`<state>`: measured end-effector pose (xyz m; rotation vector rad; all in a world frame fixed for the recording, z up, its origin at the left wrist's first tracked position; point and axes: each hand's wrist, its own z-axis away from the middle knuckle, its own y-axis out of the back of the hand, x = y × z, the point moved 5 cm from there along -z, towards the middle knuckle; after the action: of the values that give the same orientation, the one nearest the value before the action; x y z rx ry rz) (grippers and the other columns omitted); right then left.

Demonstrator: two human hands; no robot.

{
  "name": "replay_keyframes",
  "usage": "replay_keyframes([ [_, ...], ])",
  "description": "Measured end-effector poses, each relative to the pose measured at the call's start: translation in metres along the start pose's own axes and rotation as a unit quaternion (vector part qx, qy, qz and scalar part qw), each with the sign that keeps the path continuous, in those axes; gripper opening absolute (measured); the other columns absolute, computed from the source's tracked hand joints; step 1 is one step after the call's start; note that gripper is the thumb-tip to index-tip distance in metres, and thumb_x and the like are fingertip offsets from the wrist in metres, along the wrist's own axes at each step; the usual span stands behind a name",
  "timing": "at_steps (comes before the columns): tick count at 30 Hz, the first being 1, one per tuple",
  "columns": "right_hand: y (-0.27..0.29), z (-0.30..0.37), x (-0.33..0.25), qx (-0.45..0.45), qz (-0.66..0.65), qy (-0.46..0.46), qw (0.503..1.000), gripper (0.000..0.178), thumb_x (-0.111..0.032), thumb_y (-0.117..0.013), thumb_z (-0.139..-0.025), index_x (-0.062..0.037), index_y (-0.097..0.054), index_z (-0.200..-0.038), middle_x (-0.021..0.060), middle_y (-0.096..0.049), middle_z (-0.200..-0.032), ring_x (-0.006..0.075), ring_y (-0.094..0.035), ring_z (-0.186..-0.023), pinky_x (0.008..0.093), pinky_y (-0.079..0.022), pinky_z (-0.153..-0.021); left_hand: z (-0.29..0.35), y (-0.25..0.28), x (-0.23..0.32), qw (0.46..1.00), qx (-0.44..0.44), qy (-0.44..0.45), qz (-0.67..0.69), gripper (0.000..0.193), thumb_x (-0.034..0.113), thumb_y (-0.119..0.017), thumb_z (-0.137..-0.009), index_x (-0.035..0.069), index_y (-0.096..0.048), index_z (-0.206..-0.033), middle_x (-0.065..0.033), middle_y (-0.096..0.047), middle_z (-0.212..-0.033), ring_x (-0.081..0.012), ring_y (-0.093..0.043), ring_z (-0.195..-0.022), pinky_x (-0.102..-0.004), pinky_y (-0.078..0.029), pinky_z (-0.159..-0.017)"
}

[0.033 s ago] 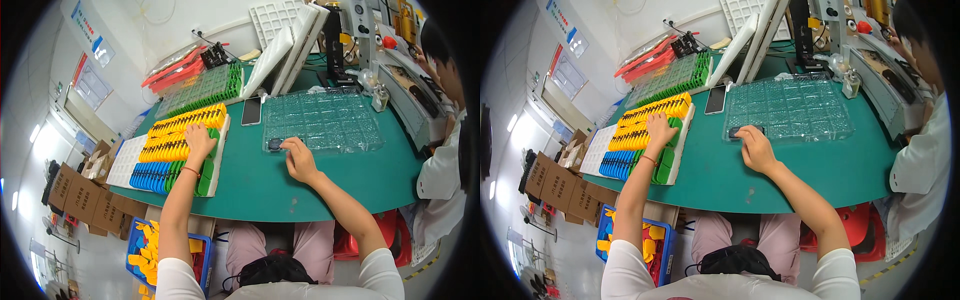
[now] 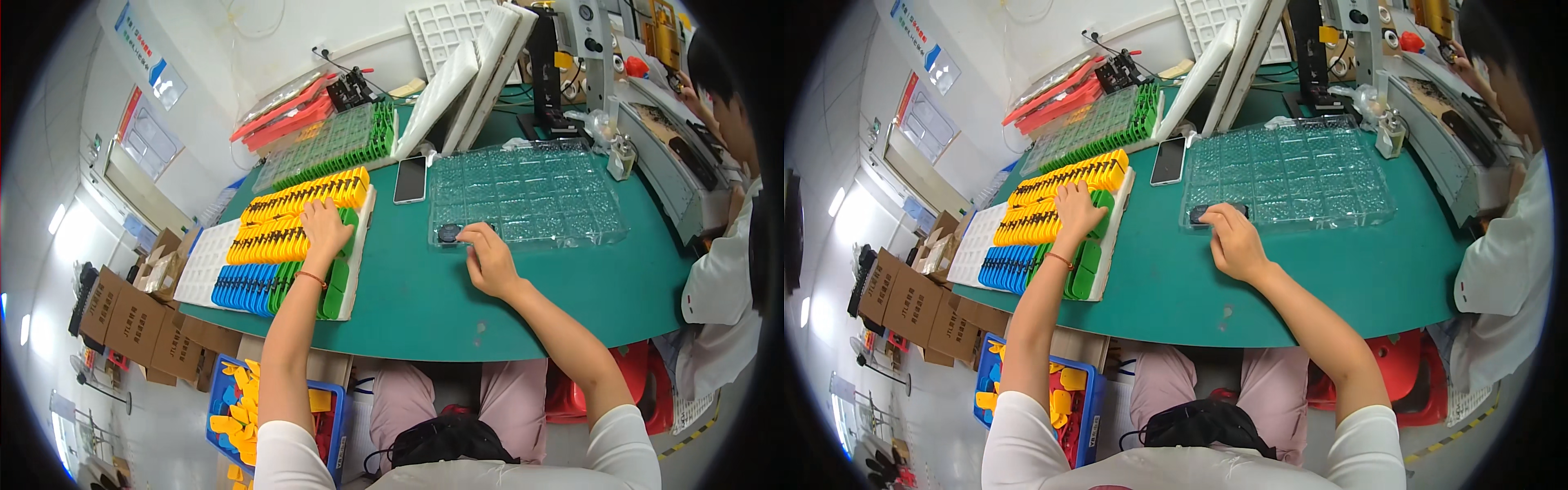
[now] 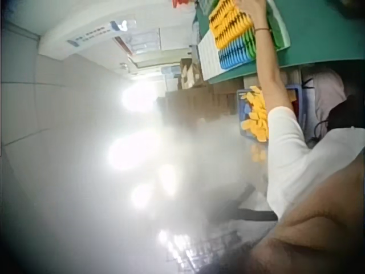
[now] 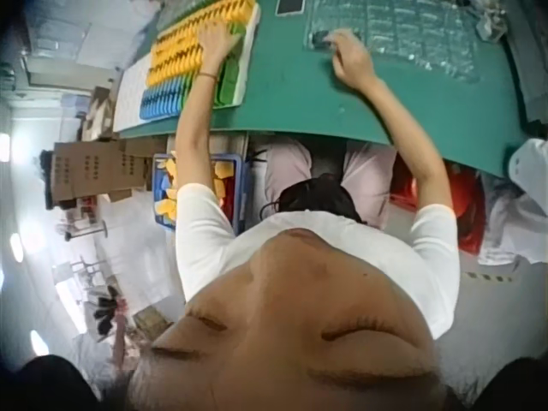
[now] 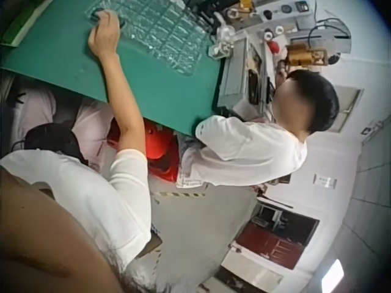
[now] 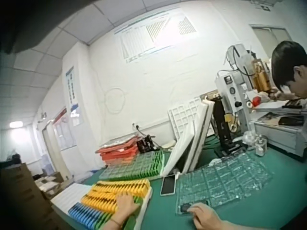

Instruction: The recorder is assembling small circular electronic components into colorful plastic housings at a factory workstation.

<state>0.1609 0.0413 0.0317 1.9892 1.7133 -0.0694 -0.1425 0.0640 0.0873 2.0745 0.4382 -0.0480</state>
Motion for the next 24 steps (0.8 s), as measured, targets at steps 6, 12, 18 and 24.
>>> replay_keyframes([
  [6,-0.007,-0.002,0.001,-0.007,-0.005,-0.005,1.000,0.034,0.010,-0.050,-0.067,-0.0011,-0.048,-0.099,0.0169,-0.052,-0.093,0.0342,-0.053,-0.082,0.0397,-0.045,-0.069,-0.001,0.000,-0.004,0.999,-0.013,-0.014,-0.041,0.059,0.036,-0.074,-0.059,0.001,-0.052,-0.102,-0.0156,-0.048,-0.106,-0.0327,-0.042,-0.102,-0.0450,-0.035,-0.087],
  [12,-0.008,0.002,0.012,-0.025,0.008,-0.084,0.996,0.033,0.010,-0.049,-0.069,-0.0012,-0.048,-0.100,0.0179,-0.050,-0.098,0.0351,-0.053,-0.085,0.0387,-0.045,-0.070,0.015,0.022,-0.008,0.998,0.055,-0.034,0.020,0.052,0.034,-0.069,-0.068,0.000,-0.053,-0.103,-0.0164,-0.050,-0.107,-0.0344,-0.040,-0.110,-0.0493,-0.033,-0.089],
  [18,-0.003,0.004,0.013,-0.012,0.028,-0.098,0.995,0.030,0.011,-0.049,-0.070,0.0008,-0.048,-0.098,0.0157,-0.050,-0.094,0.0311,-0.053,-0.083,0.0362,-0.045,-0.072,0.037,0.067,-0.084,0.993,0.119,-0.018,0.015,0.041,0.031,-0.066,-0.071,0.000,-0.056,-0.097,-0.0160,-0.054,-0.104,-0.0333,-0.045,-0.105,-0.0460,-0.035,-0.087],
  [24,0.000,0.008,0.028,0.011,0.084,-0.124,0.989,0.024,0.007,-0.049,-0.070,-0.0008,-0.049,-0.092,0.0151,-0.050,-0.092,0.0326,-0.049,-0.088,0.0392,-0.039,-0.076,0.088,0.088,-0.167,0.993,0.109,0.031,-0.023,0.038,0.027,-0.065,-0.071,0.000,-0.056,-0.097,-0.0159,-0.056,-0.099,-0.0334,-0.048,-0.101,-0.0447,-0.038,-0.085],
])
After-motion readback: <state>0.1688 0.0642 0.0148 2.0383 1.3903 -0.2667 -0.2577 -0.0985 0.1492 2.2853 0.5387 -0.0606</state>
